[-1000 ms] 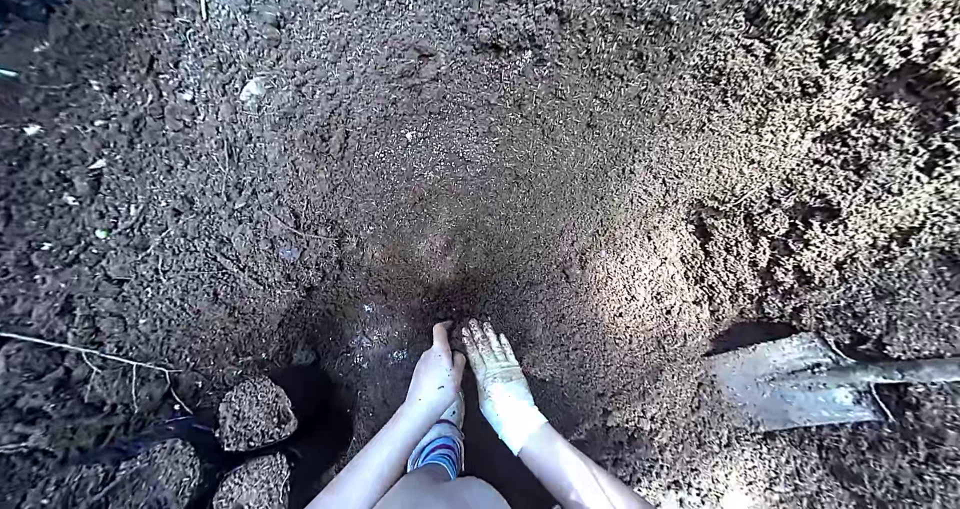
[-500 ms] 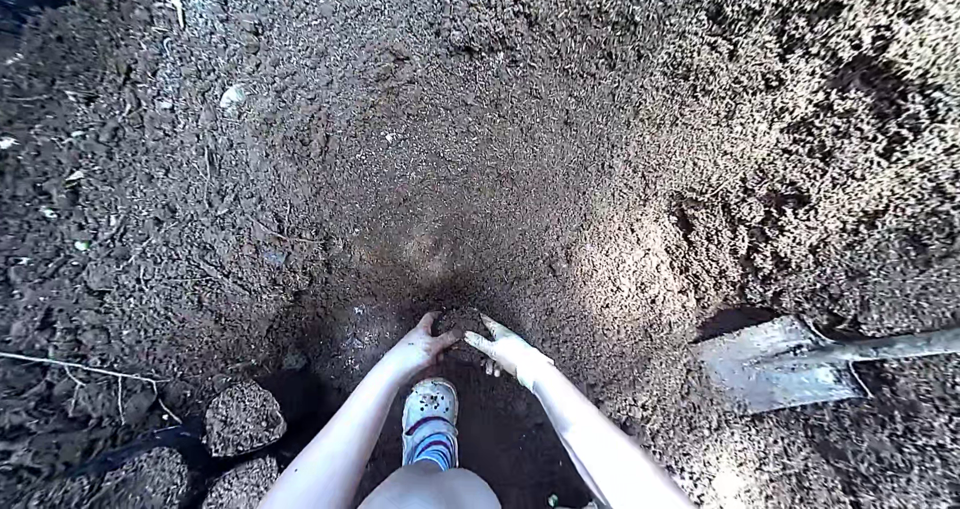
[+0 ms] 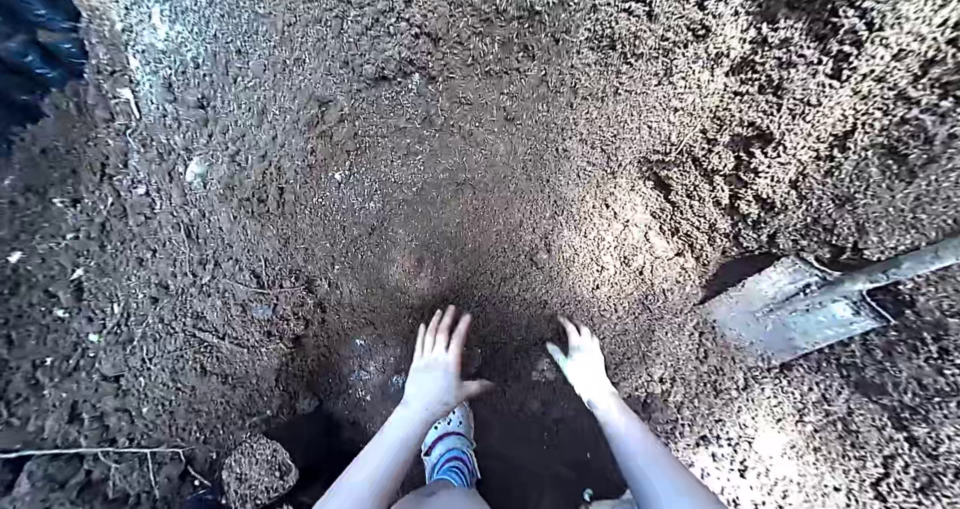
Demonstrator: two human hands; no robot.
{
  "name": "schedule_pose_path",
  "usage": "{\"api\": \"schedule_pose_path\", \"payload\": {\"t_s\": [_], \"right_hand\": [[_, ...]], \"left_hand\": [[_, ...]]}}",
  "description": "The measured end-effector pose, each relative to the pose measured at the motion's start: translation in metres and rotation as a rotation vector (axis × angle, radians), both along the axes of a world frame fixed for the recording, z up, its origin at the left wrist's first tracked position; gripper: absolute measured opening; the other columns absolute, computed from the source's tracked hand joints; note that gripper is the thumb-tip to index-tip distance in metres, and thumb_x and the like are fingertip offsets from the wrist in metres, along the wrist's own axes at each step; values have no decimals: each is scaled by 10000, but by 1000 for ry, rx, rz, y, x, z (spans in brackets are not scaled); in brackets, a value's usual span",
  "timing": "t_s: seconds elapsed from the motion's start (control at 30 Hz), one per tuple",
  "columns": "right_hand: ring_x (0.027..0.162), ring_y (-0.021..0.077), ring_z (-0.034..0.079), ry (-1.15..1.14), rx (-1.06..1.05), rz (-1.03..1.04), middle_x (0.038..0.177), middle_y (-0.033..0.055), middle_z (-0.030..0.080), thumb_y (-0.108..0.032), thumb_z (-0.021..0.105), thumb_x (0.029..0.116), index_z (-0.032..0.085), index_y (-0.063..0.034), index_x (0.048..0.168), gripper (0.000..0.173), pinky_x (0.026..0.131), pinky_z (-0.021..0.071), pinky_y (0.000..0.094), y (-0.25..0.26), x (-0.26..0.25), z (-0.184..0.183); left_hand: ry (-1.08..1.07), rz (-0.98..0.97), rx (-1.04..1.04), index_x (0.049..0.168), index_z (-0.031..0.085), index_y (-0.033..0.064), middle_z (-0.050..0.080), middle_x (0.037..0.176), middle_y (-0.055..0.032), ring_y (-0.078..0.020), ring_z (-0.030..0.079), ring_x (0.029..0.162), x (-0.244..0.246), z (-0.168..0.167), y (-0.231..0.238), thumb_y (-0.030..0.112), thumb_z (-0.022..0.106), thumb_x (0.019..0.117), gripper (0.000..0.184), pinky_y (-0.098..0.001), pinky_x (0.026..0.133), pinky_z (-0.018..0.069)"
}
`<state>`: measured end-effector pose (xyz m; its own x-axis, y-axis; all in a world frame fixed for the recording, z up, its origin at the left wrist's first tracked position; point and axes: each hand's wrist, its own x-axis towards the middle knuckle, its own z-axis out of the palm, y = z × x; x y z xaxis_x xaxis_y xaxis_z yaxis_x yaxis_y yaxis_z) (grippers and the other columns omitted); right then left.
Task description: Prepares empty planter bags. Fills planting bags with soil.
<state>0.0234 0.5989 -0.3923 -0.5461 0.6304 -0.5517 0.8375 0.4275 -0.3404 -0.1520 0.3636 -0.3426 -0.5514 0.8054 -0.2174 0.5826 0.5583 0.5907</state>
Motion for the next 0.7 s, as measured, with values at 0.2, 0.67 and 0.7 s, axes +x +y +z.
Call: {"api": "schedule_pose_path", "payload": {"t_s": [0.2, 0.67, 0.7], "right_hand": [[1426, 442, 422, -345, -33, 80, 1569, 254, 398, -37, 652, 946, 490, -101, 1507, 588, 1164, 385, 545, -12, 46, -47], [1441, 356, 423, 200, -306, 529, 1563, 184, 454, -97, 616, 996, 527, -85, 1489, 501, 1218, 298, 456, -102, -117, 106], [1474, 364, 377, 178, -279, 569, 1639, 157, 354, -85, 594, 995, 440, -117, 1559, 585, 1222, 286, 473, -104, -116, 106]], "left_hand": [[246, -64, 411, 1032, 772, 138, 744, 1208, -29, -278, 629, 1285, 1, -41, 16, 241, 696, 964, 145, -609, 1180, 345], [-602, 487, -237, 1616, 196, 123, 680, 1122, -228, -397, 680, 1023, -8, 19, -25, 450, 543, 1050, 741, -604, 931, 515], [-623, 467, -250, 1627, 171, 137, 682, 1114, -224, -388, 682, 1016, -8, 18, -24, 408, 526, 1060, 722, -591, 934, 516]]}}
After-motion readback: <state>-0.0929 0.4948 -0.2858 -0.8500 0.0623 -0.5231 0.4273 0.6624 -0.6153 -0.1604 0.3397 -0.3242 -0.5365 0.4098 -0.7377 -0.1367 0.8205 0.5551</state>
